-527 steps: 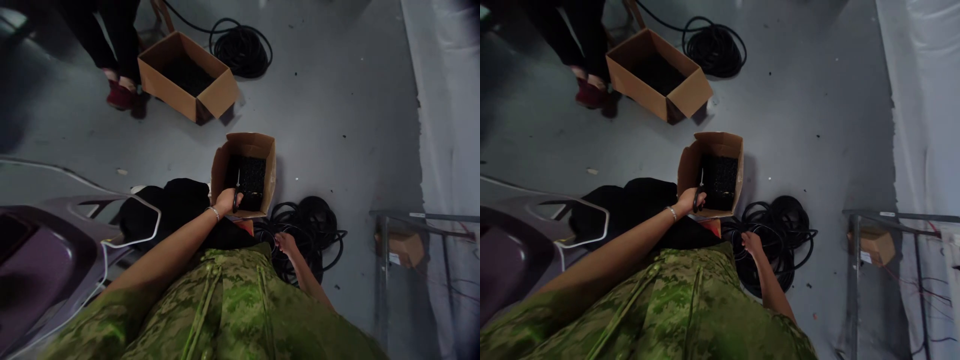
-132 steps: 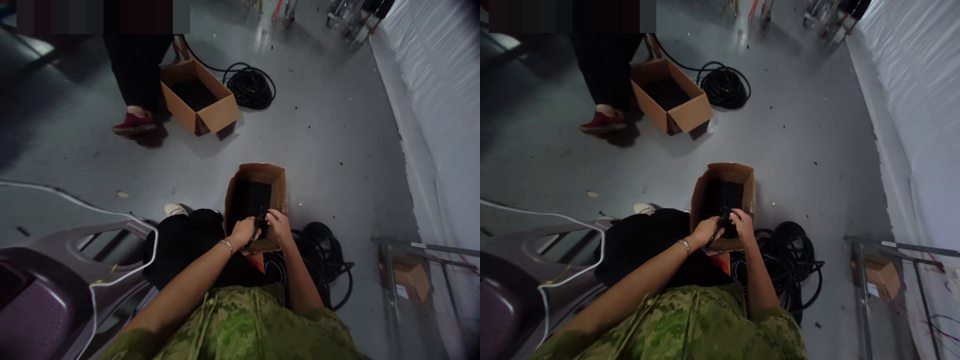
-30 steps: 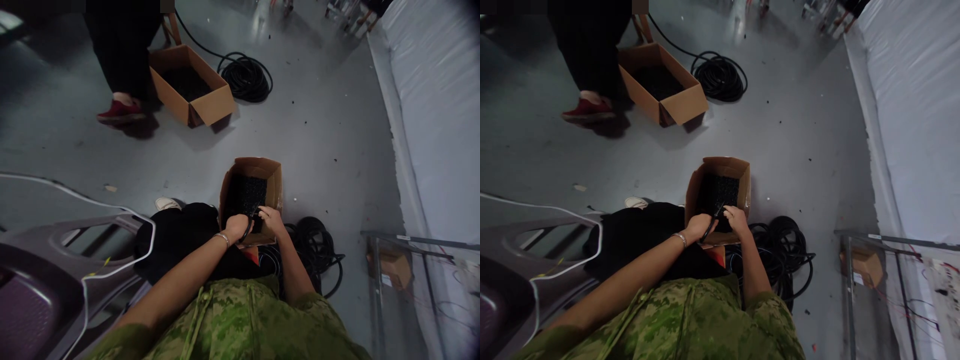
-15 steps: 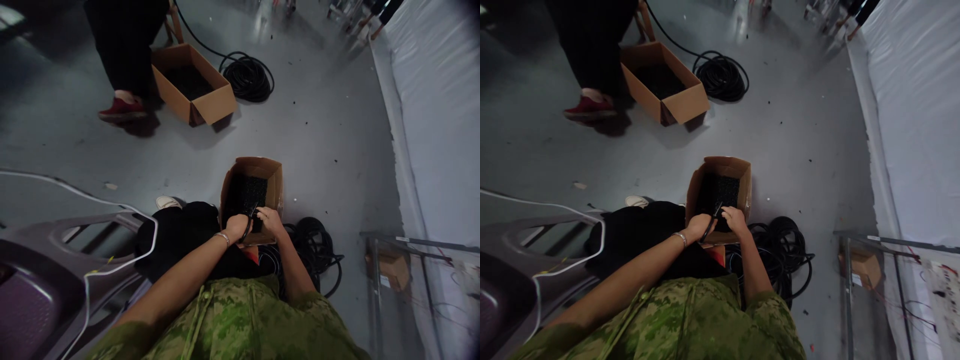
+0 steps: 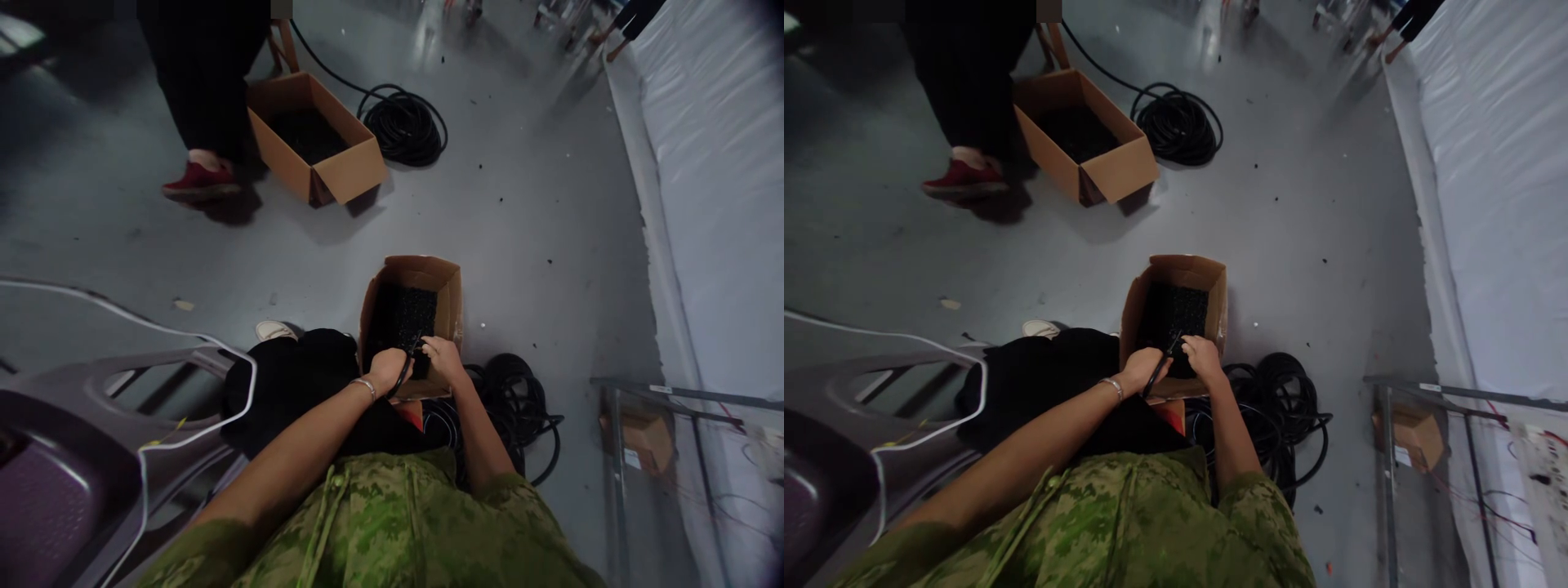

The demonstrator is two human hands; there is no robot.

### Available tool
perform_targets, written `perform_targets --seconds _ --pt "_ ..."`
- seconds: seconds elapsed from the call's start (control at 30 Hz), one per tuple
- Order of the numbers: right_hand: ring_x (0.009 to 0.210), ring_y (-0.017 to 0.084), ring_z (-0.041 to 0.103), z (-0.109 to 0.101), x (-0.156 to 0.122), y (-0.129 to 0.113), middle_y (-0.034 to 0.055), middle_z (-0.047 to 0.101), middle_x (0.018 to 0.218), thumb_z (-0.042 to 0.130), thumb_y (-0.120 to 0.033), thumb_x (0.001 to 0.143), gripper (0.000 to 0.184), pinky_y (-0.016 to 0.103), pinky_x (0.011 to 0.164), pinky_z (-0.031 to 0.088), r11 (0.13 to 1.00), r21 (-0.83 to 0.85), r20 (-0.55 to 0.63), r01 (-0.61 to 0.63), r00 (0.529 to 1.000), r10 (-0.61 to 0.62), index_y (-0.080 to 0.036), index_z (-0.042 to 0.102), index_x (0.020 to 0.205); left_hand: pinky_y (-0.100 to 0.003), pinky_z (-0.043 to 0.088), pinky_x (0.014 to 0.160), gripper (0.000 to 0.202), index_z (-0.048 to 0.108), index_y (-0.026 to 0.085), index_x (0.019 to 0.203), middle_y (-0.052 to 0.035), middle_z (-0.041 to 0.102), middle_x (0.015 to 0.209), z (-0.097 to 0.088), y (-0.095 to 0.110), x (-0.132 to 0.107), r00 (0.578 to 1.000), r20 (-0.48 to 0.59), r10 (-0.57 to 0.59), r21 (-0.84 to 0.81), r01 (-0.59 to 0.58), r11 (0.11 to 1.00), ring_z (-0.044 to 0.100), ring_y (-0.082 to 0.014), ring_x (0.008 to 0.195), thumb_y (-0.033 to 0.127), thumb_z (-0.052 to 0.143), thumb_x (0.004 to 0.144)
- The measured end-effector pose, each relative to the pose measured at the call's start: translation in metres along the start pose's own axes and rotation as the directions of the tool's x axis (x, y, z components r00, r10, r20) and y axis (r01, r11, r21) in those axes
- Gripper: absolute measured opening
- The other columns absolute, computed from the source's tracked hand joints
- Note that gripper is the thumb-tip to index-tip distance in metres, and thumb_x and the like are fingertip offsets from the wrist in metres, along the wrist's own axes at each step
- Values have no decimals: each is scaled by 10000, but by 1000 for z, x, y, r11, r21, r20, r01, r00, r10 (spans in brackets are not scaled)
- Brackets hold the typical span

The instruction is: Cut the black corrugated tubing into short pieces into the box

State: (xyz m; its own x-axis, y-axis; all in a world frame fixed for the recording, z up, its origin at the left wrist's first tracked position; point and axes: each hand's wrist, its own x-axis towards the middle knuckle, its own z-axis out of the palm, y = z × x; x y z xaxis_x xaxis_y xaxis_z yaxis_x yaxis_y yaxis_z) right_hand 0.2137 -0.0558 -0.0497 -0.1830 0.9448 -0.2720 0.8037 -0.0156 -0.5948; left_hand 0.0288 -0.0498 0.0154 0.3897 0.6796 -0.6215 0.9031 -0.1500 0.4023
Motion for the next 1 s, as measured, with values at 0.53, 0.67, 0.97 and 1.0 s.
perform_targets --seconds 0.53,0.67,0.97,1.0 --pt "925 183 652 3 -14 -13 71 728 1003 491 -227 948 321 279 854 478 999 -39 41 -7 999 9 -207 682 1204 -316 548 823 484 744 79 1049 -210 724 1053 0 0 1 996 89 -23 29 21 999 698 -294 1004 394 390 950" --pt "905 183 647 0 -14 -15 66 727 988 493 -224 947 318 282 840 476 999 -40 34 1 999 0 -213 684 1202 -323 549 821 474 749 84 1033 -213 724 1047 0 0 2 996 84 -14 9 13 1000 700 -299 997 388 396 948" --pt "925 188 645 -3 -11 -19 68 722 1007 496 -208 934 326 277 846 478 998 -62 52 19 999 -15 -212 686 1198 -319 535 826 493 745 72 1042 -213 719 1062 -3 2 -1 996 90 -27 15 25 1000 692 -305 1012 380 371 949" --pt "930 189 645 -2 -11 -18 69 722 1011 494 -209 933 327 278 851 478 998 -65 52 19 999 -16 -213 687 1197 -319 537 822 492 746 72 1037 -214 720 1054 -3 1 -1 996 83 -22 14 21 1000 694 -305 1006 379 371 948"
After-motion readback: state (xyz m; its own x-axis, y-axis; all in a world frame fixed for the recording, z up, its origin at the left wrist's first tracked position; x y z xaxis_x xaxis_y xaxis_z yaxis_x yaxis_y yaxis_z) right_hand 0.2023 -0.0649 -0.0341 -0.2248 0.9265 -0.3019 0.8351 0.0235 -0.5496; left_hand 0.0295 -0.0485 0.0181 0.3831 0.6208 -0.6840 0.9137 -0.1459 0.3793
